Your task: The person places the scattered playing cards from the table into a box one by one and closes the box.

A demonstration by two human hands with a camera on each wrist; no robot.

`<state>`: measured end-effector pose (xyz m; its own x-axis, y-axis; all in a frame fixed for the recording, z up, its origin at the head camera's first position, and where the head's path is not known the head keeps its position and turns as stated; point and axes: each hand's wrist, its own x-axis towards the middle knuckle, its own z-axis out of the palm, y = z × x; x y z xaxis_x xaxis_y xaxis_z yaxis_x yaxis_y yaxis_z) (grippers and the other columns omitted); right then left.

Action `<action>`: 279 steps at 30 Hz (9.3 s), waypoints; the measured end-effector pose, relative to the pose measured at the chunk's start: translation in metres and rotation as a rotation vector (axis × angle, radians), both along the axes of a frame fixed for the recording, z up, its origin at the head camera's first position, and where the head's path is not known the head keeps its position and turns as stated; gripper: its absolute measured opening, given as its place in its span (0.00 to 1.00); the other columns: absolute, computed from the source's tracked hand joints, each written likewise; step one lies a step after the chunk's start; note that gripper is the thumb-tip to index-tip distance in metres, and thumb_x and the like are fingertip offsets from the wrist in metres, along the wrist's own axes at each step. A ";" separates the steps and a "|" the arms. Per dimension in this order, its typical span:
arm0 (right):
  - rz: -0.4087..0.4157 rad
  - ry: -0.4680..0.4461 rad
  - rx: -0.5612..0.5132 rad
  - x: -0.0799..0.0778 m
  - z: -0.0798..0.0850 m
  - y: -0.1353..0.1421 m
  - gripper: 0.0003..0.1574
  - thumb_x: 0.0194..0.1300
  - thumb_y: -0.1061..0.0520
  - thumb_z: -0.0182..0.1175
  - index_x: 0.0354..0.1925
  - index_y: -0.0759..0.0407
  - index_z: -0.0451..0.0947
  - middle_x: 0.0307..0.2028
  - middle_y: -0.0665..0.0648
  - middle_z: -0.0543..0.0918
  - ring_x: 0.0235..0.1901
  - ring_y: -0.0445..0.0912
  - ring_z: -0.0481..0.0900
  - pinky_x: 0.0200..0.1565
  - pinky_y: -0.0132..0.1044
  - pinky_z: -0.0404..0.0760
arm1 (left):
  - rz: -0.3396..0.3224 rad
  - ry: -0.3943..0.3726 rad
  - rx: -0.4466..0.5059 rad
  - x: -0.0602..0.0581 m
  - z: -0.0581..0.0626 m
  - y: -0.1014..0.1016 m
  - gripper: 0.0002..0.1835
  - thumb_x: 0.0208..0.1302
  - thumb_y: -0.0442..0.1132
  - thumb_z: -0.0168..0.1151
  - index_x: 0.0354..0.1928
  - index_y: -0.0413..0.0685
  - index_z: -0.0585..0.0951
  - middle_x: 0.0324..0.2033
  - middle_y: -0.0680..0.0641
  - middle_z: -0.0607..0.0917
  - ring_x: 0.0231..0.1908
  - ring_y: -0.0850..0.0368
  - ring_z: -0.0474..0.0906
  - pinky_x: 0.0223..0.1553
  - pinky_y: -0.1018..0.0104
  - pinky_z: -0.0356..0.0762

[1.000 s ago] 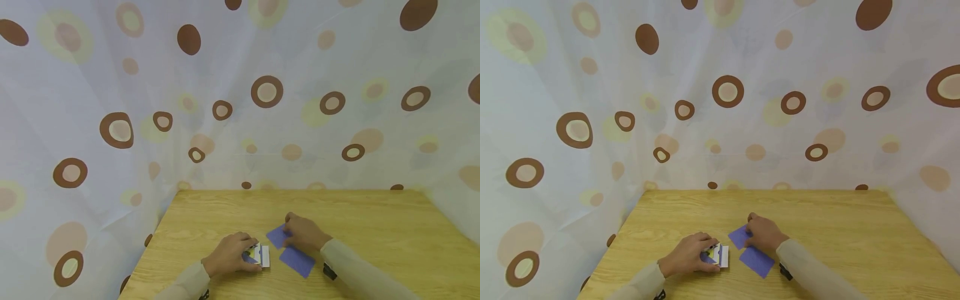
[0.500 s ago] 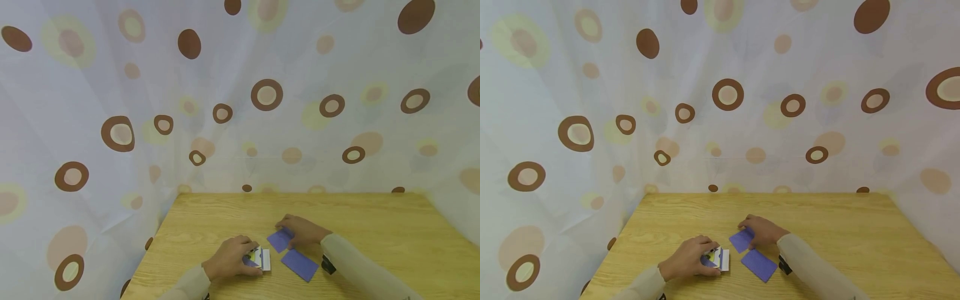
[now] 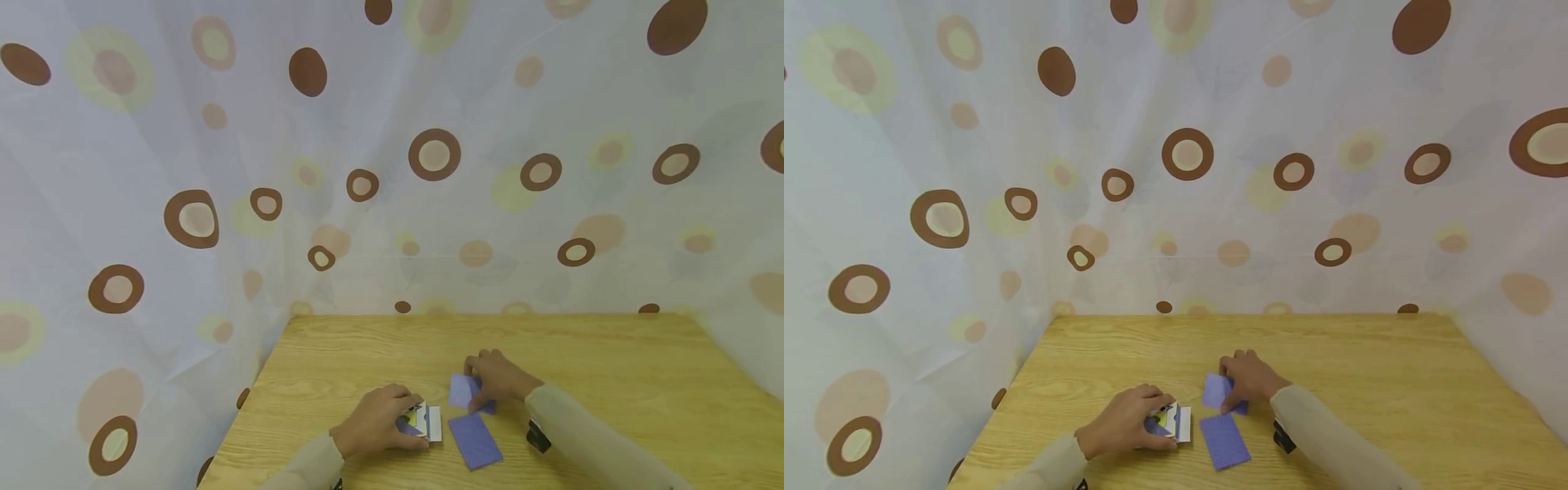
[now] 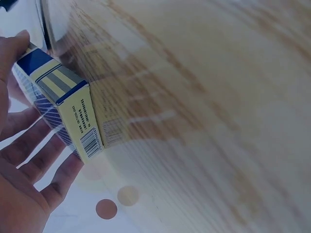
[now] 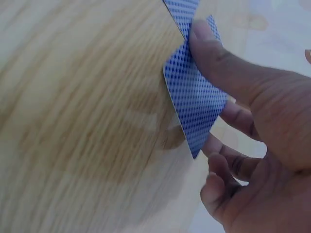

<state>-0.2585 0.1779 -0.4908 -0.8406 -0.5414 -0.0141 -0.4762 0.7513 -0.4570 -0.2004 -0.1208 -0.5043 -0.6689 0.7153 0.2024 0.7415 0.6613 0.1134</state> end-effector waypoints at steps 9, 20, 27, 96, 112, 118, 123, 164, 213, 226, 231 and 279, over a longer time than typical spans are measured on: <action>-0.039 0.065 -0.005 0.006 -0.008 0.010 0.38 0.53 0.51 0.80 0.58 0.64 0.80 0.42 0.55 0.77 0.39 0.47 0.75 0.42 0.48 0.79 | 0.018 -0.011 -0.015 0.001 -0.002 0.000 0.41 0.59 0.75 0.64 0.63 0.52 0.82 0.52 0.53 0.84 0.50 0.62 0.80 0.47 0.68 0.80; -0.003 -0.015 -0.054 0.008 -0.019 0.031 0.59 0.56 0.43 0.78 0.71 0.74 0.65 0.47 0.60 0.71 0.44 0.47 0.71 0.48 0.48 0.77 | 0.005 0.004 0.004 0.001 0.000 -0.001 0.41 0.59 0.74 0.65 0.62 0.50 0.83 0.52 0.51 0.84 0.50 0.61 0.81 0.46 0.68 0.81; -0.025 -0.015 -0.115 0.008 -0.016 0.040 0.53 0.51 0.49 0.82 0.69 0.69 0.71 0.45 0.57 0.73 0.42 0.47 0.71 0.45 0.45 0.76 | 0.017 -0.005 -0.007 0.001 0.003 0.001 0.41 0.59 0.73 0.65 0.63 0.50 0.83 0.53 0.51 0.84 0.50 0.60 0.81 0.47 0.68 0.81; -0.138 0.133 -0.063 0.050 -0.003 0.034 0.45 0.53 0.38 0.79 0.58 0.65 0.80 0.46 0.50 0.81 0.44 0.45 0.80 0.48 0.49 0.81 | 0.002 -0.015 0.001 0.002 0.001 0.004 0.43 0.59 0.75 0.64 0.63 0.49 0.82 0.53 0.51 0.84 0.51 0.59 0.80 0.47 0.65 0.81; -0.082 0.148 -0.066 0.054 -0.004 0.028 0.48 0.52 0.33 0.78 0.58 0.65 0.80 0.44 0.50 0.81 0.39 0.40 0.76 0.41 0.42 0.80 | 0.029 -0.046 -0.004 0.003 0.002 0.007 0.43 0.59 0.75 0.64 0.64 0.50 0.82 0.54 0.52 0.83 0.53 0.59 0.79 0.49 0.63 0.81; -0.066 0.143 -0.078 0.056 -0.003 0.024 0.48 0.53 0.33 0.77 0.58 0.65 0.80 0.45 0.50 0.80 0.38 0.39 0.75 0.40 0.40 0.80 | 0.028 -0.036 -0.008 0.003 0.003 0.007 0.42 0.59 0.75 0.64 0.64 0.50 0.82 0.54 0.52 0.84 0.52 0.60 0.79 0.49 0.64 0.81; -0.050 0.135 -0.082 0.058 -0.004 0.020 0.48 0.54 0.32 0.76 0.59 0.64 0.80 0.45 0.50 0.80 0.39 0.39 0.75 0.41 0.39 0.79 | 0.026 -0.029 -0.009 0.003 0.004 0.007 0.42 0.58 0.75 0.64 0.63 0.51 0.82 0.54 0.52 0.84 0.52 0.60 0.79 0.48 0.65 0.81; 0.032 0.064 -0.141 0.075 0.002 -0.003 0.49 0.55 0.29 0.73 0.61 0.61 0.78 0.49 0.49 0.79 0.45 0.44 0.79 0.45 0.43 0.81 | 0.016 -0.031 -0.012 0.002 0.003 0.007 0.43 0.59 0.76 0.62 0.64 0.51 0.82 0.54 0.51 0.84 0.52 0.59 0.80 0.50 0.63 0.81; 0.131 0.047 -0.128 0.071 -0.004 -0.046 0.51 0.59 0.26 0.68 0.64 0.61 0.77 0.43 0.47 0.74 0.35 0.37 0.71 0.38 0.33 0.77 | -0.033 0.017 0.014 0.002 0.001 0.008 0.41 0.60 0.73 0.65 0.63 0.49 0.82 0.51 0.52 0.85 0.49 0.62 0.81 0.43 0.74 0.79; 0.136 0.015 -0.180 0.067 -0.004 -0.019 0.42 0.63 0.31 0.69 0.61 0.59 0.78 0.45 0.48 0.76 0.43 0.45 0.78 0.42 0.39 0.80 | -0.019 -0.015 0.000 0.002 0.002 0.009 0.42 0.59 0.73 0.65 0.64 0.49 0.82 0.53 0.50 0.84 0.49 0.60 0.81 0.45 0.71 0.80; 0.160 0.004 -0.180 0.067 -0.003 -0.019 0.40 0.63 0.35 0.71 0.61 0.58 0.77 0.46 0.48 0.76 0.43 0.44 0.77 0.43 0.39 0.80 | -0.019 -0.005 -0.004 0.002 0.002 0.008 0.42 0.59 0.73 0.65 0.64 0.49 0.82 0.53 0.50 0.84 0.50 0.59 0.81 0.46 0.70 0.80; -0.157 0.104 -0.207 0.072 -0.009 -0.010 0.26 0.63 0.42 0.73 0.49 0.56 0.78 0.42 0.53 0.77 0.39 0.44 0.76 0.34 0.37 0.77 | -0.007 -0.005 0.003 0.000 0.000 0.005 0.42 0.58 0.74 0.65 0.63 0.49 0.82 0.52 0.51 0.85 0.50 0.60 0.81 0.47 0.69 0.81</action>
<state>-0.1862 0.1674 -0.5000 -0.9058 -0.3863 0.1740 -0.4133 0.7152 -0.5636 -0.2003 -0.1162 -0.5043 -0.6645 0.7196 0.2015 0.7459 0.6554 0.1188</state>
